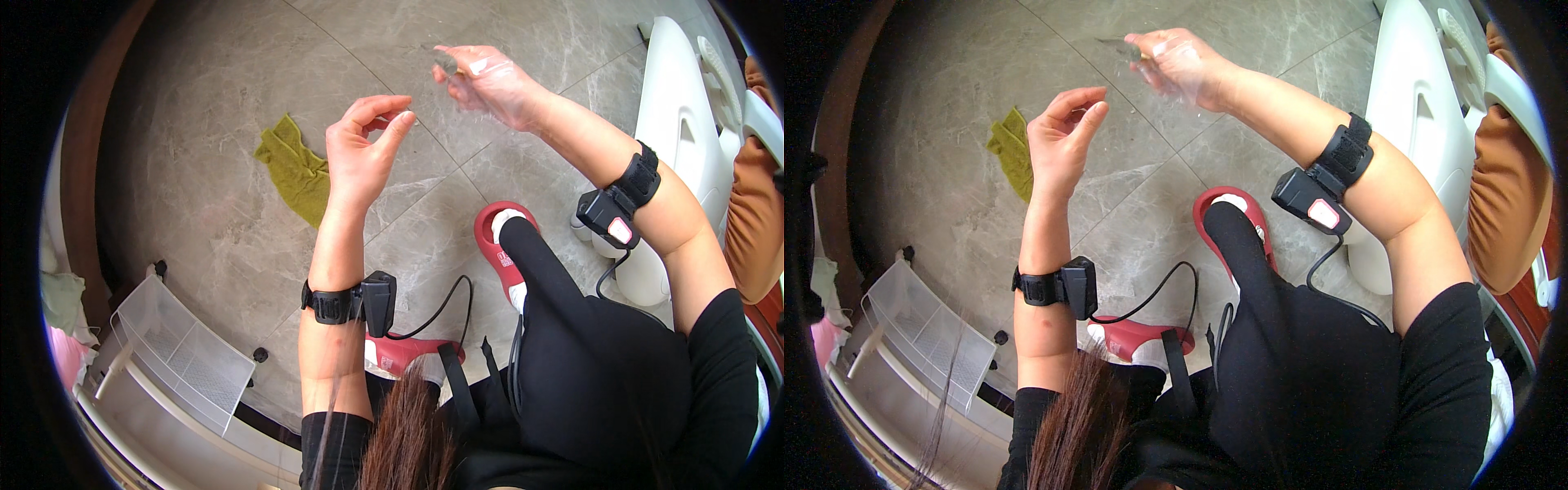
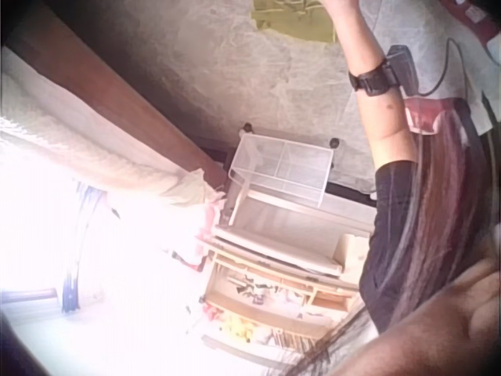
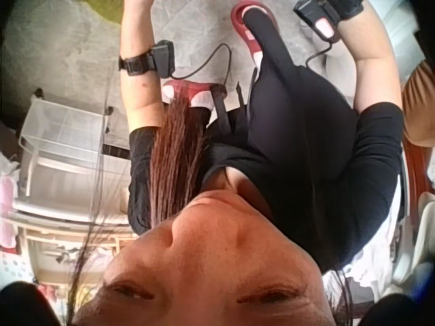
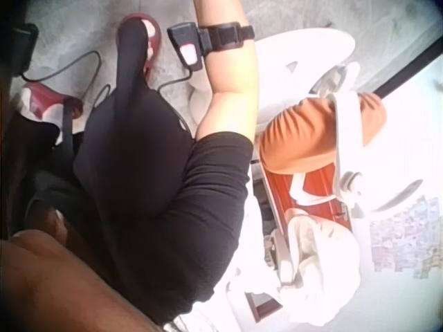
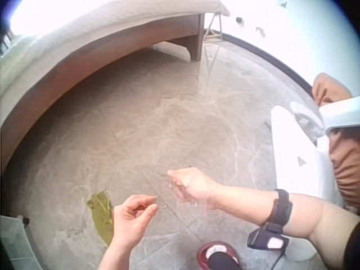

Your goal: The person wipes a tiled floor with a green cloth, moving around a white chair and a wire basket. They pick up small debris from the floor, place it into a plastic bag, and continue wiping until the area is clear.

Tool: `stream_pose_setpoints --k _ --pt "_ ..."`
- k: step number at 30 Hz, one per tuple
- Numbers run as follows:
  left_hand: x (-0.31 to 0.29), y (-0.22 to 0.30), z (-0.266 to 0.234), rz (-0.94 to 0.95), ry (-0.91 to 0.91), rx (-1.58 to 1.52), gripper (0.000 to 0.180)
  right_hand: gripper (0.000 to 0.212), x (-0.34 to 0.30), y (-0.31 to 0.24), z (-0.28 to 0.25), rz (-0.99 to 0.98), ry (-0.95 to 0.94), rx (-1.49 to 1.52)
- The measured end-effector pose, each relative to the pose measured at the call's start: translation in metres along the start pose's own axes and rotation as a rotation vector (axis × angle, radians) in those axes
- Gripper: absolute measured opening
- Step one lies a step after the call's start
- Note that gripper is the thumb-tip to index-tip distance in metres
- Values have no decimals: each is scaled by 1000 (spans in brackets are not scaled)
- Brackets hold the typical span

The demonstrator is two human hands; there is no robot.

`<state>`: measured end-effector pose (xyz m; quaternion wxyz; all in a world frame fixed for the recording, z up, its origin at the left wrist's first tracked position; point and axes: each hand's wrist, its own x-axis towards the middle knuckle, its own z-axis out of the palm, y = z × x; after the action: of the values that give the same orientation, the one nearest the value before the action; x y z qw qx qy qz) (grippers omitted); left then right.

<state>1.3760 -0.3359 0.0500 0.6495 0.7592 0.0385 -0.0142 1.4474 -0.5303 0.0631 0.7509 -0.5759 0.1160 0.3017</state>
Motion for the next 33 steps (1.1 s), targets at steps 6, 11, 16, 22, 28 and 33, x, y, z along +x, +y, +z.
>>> stream_pose_setpoints --k 6,11,16,22,28,33 --pt "-10 -20 -4 -187 121 -148 19 27 1 -2 -24 -58 -126 26" --pt "-29 -45 -10 -301 155 -101 21 22 -1 -13 -33 67 -226 52" --pt "-39 -70 -6 -287 178 -84 19 31 -3 -19 -44 97 -200 33" --pt "-28 -89 16 -202 122 364 22 35 -11 -24 -62 28 -111 -128" --pt "-5 -101 54 -16 116 629 15 27 -13 -17 -81 -192 4 -255" --pt "2 -105 63 -24 26 749 5 20 -2 -1 -106 -164 19 -280"
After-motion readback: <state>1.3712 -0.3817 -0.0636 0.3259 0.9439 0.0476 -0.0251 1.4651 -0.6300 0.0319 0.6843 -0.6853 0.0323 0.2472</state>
